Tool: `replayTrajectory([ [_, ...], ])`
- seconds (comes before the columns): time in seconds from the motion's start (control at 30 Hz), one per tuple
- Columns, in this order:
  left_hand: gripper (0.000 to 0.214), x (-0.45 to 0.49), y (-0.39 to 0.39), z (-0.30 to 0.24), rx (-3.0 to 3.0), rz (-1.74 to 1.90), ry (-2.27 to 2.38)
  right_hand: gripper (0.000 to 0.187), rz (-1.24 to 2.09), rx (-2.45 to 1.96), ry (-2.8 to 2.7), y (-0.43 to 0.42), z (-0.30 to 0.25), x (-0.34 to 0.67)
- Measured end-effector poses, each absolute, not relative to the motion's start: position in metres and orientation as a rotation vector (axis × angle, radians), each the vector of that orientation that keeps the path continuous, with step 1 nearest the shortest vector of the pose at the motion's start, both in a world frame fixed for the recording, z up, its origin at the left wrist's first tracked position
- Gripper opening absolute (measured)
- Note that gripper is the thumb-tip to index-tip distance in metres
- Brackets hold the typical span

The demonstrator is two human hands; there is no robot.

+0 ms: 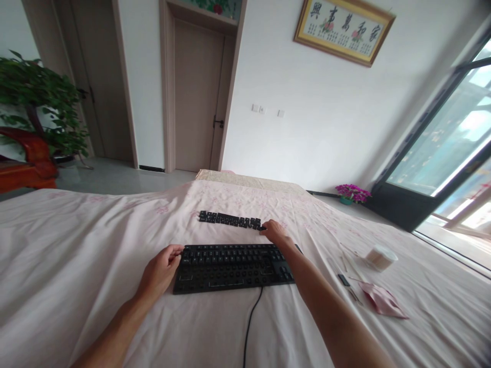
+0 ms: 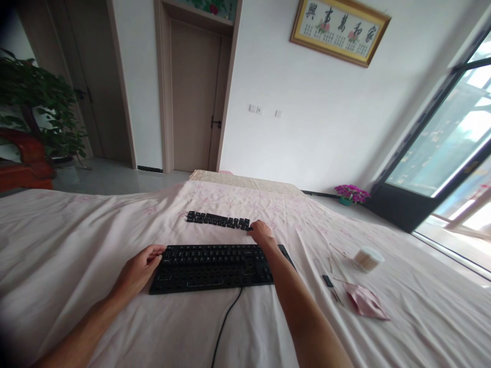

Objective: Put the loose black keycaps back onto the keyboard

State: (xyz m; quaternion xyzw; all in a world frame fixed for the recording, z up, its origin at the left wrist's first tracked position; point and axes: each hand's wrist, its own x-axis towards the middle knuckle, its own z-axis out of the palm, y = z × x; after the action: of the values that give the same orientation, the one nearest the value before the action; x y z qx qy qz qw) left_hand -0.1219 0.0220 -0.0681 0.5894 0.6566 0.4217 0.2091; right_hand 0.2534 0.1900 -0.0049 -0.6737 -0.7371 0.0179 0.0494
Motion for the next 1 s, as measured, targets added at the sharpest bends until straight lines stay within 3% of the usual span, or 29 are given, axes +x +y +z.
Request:
replayTrajectory([
  [0.17, 0.029, -0.121, 0.02, -0.066, 1.639, 1.175, 1.815, 0.023, 0.061, -2.081, -2.232, 0.193, -0.007, 0.253],
  [0.37, 0.029, -0.121, 0.02, -0.066, 1.658, 1.192, 1.808, 0.026, 0.094, -2.028, -2.177, 0.183, 0.004, 0.262],
  [0.57, 0.029, -0.121, 0.019, -0.064, 1.662, 1.165, 1.832, 0.036, 0.185, -1.773, -2.185, 0.143, 0.02, 0.276],
  [0.73, 0.029, -0.122, 0.019, -0.065, 1.667, 1.166, 1.829, 0.036, 0.479, -1.425, -2.18, 0.096, 0.018, 0.289],
  [1.0, 0.03, -0.122, 0.019, -0.065, 1.68, 1.168, 1.844, 0.032, 0.188, -1.369, -2.399, 0.05, 0.011, 0.284],
])
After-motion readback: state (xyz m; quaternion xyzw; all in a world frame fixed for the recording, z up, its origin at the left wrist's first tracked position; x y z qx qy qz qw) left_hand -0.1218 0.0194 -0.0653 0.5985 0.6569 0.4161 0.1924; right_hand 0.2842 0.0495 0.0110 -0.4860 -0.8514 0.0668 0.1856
